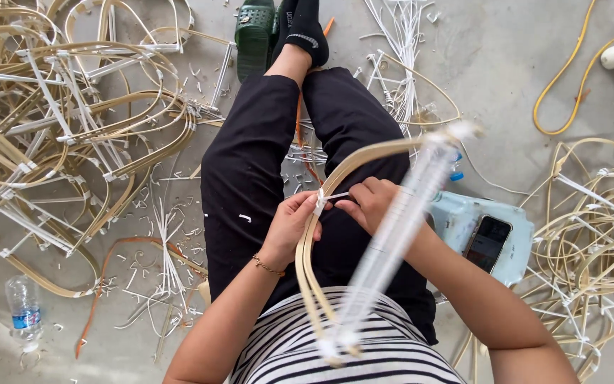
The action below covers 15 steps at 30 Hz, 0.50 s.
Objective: Securing plastic binding strips onto bamboo furniture frames using tie wraps and scissors while sitting on the floor.
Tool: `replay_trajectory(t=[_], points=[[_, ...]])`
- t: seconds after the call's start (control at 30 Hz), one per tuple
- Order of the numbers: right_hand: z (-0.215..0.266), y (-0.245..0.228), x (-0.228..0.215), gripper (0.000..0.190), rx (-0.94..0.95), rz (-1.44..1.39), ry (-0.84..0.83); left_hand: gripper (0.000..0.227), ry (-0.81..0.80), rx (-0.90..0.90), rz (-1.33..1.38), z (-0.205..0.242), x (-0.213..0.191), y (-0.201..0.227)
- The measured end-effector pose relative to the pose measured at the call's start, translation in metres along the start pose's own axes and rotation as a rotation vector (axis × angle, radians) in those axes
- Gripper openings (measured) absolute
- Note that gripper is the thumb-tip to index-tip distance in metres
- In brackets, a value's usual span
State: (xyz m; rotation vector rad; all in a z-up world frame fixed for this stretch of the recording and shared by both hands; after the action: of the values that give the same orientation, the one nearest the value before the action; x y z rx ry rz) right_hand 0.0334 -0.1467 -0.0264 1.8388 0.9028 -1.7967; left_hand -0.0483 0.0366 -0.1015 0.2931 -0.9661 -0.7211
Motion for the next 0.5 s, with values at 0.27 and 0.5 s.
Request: replay_trajectory(t=[0.27, 0.5], points=[[-0.002, 0.006, 0.013, 0.029, 0.007, -0.342, 0.031, 0.029, -0.083, -0.052, 0.065, 0.007, -0.009, -0.008], [-0.003, 0.011, 0.022, 0.027, -0.028, -0.756, -0.35, 0.032, -0.191, -0.039, -0.05, 0.018, -0.003, -0.003]])
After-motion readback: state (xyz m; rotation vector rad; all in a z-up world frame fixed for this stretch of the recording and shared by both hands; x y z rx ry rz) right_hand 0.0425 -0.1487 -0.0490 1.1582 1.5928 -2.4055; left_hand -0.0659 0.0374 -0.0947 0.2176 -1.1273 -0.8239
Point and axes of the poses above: each hand's wrist, its own z-axis away from the middle knuckle, its own x-axis out of the palm, y = z × x, the point moved 1 cm from there along -z, towards the middle knuckle, and after that the axes turned 8 degrees about z, right-handed, at the moved point
